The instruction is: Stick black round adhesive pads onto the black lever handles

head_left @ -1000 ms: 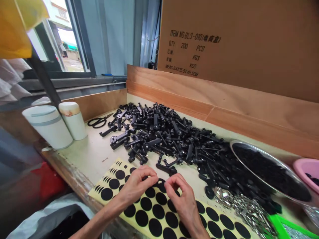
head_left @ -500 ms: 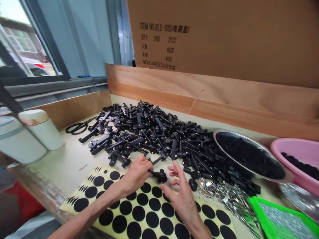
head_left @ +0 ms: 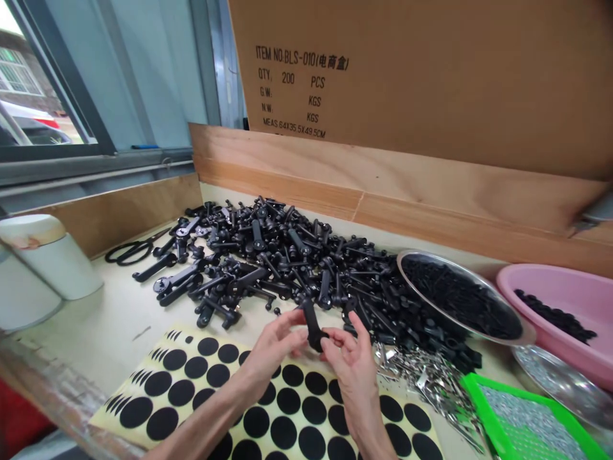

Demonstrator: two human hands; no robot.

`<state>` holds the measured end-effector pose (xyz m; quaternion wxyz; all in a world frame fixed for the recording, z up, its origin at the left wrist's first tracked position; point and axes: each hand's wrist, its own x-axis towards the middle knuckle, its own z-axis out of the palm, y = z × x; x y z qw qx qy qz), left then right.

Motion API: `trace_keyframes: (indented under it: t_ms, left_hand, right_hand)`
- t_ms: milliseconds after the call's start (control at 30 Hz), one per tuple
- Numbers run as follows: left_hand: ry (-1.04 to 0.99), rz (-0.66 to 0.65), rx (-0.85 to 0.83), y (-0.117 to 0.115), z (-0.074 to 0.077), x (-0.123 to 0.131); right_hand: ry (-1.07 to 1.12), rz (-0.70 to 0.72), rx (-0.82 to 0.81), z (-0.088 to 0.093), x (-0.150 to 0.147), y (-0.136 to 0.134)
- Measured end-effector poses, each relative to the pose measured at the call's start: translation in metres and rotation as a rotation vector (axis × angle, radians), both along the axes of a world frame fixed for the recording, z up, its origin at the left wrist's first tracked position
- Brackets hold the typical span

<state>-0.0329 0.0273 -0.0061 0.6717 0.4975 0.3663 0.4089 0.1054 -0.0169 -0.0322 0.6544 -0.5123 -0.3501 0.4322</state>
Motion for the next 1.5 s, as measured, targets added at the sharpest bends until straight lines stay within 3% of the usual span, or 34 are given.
trace_keyframes:
  t_ms: [67, 300, 600, 800, 1500]
  left_hand:
    - [-0.075, -0.045, -0.075, -0.002, -0.004, 0.002]
    - [-0.185, 0.027, -0.296, 0.006, -0.011, -0.004]
    - [-0.245, -0.038, -0.262, 0.004, -0.01, -0.007]
    - [-0.219, -0.074, -0.282, 0.003, -0.007, -0.005]
    - [-0.234, -0.061, -0.298, 0.005, -0.011, -0.005]
  right_hand:
    - [0.006, 0.019, 0.013, 0.001, -0.004, -0.001]
    - [-0.023, -0.03, -0.155, 0.002, 0.014, -0.004]
    - [0.154, 0.14, -0.247, 0.004, 0.01, -0.008]
    - [0.15, 0.226, -0.278, 0.003, 0.005, -0.01]
    - [0.113, 0.201, -0.353, 0.003, 0.0, -0.011]
